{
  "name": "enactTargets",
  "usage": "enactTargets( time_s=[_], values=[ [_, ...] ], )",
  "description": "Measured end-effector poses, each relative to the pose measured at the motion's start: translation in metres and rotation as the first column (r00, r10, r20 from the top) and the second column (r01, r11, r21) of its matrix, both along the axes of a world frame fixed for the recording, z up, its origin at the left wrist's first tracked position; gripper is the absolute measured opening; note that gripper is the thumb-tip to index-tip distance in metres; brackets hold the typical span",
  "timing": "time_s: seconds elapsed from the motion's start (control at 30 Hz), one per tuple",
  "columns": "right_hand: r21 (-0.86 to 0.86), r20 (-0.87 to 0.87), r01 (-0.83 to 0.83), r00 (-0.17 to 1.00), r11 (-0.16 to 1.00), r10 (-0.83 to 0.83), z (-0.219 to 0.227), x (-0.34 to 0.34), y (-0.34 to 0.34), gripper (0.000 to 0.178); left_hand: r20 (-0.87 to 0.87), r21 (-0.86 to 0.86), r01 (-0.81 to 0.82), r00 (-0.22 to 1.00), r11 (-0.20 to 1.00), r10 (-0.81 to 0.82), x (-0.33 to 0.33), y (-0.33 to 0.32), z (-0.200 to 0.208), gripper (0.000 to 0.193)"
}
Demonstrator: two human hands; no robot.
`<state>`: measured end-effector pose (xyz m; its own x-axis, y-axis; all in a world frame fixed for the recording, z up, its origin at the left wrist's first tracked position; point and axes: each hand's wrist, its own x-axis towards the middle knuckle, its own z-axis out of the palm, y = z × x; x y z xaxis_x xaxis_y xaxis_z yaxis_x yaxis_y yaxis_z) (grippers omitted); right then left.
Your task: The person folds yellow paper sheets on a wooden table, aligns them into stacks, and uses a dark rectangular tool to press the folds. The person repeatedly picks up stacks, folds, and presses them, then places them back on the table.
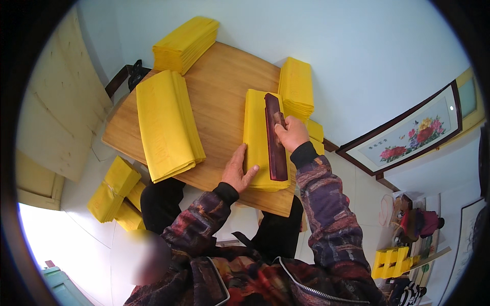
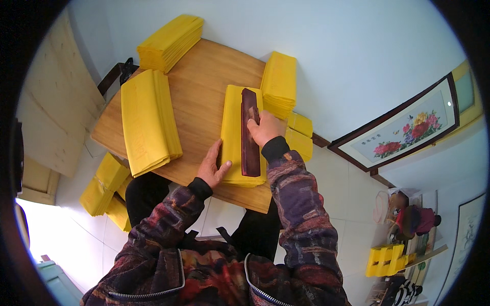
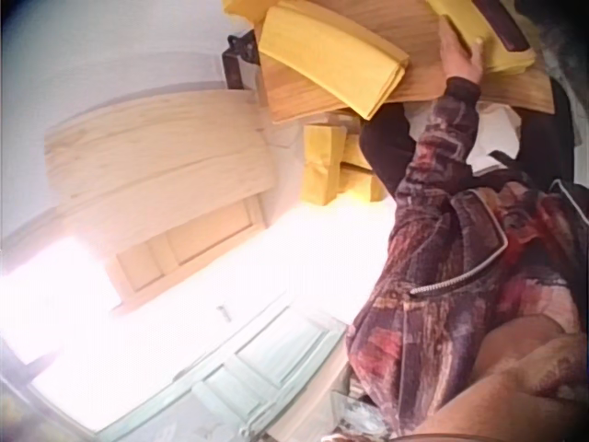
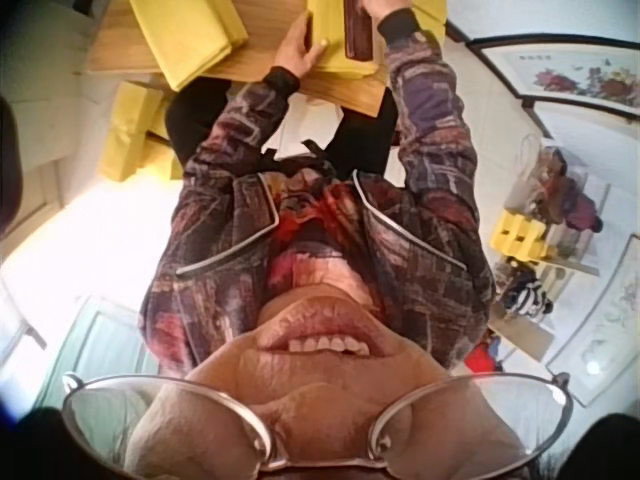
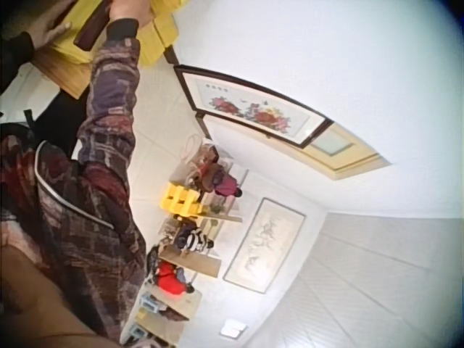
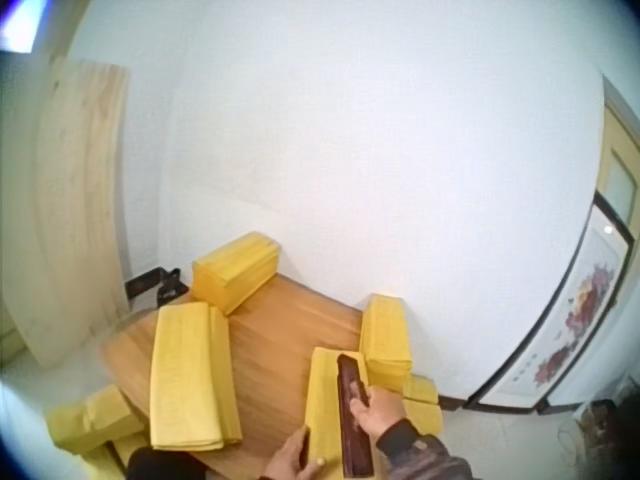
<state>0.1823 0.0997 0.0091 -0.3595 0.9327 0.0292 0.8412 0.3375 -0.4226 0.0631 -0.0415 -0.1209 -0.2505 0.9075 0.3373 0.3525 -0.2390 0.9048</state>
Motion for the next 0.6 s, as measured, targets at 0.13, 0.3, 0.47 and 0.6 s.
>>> enactTargets(
  time_s=[0.13,0.3,0.47,0.6],
  values=[
    [0.08,0.117,-0.016,0.993,0.997,0.006,-0.007,-0.013,-0.001,0.036,0.059,0.015,-0.004,0.998,1.0,0.003,-0.001,-0.001,0.0,0.071],
    [0.124,0.137,-0.011,0.991,0.992,-0.007,-0.012,-0.024,0.0,0.035,0.066,0.018,0.014,0.998,1.0,-0.015,-0.002,-0.003,0.0,0.068],
    [0.141,0.198,-0.006,0.98,0.99,-0.022,-0.014,-0.033,-0.004,0.035,0.062,0.027,0.01,0.998,1.0,-0.012,-0.003,-0.003,0.003,0.068],
    [0.155,0.257,-0.025,0.966,0.988,-0.016,-0.016,-0.037,-0.006,0.034,0.064,0.055,0.012,0.998,0.998,-0.015,-0.004,-0.004,0.002,0.069]
  ],
)
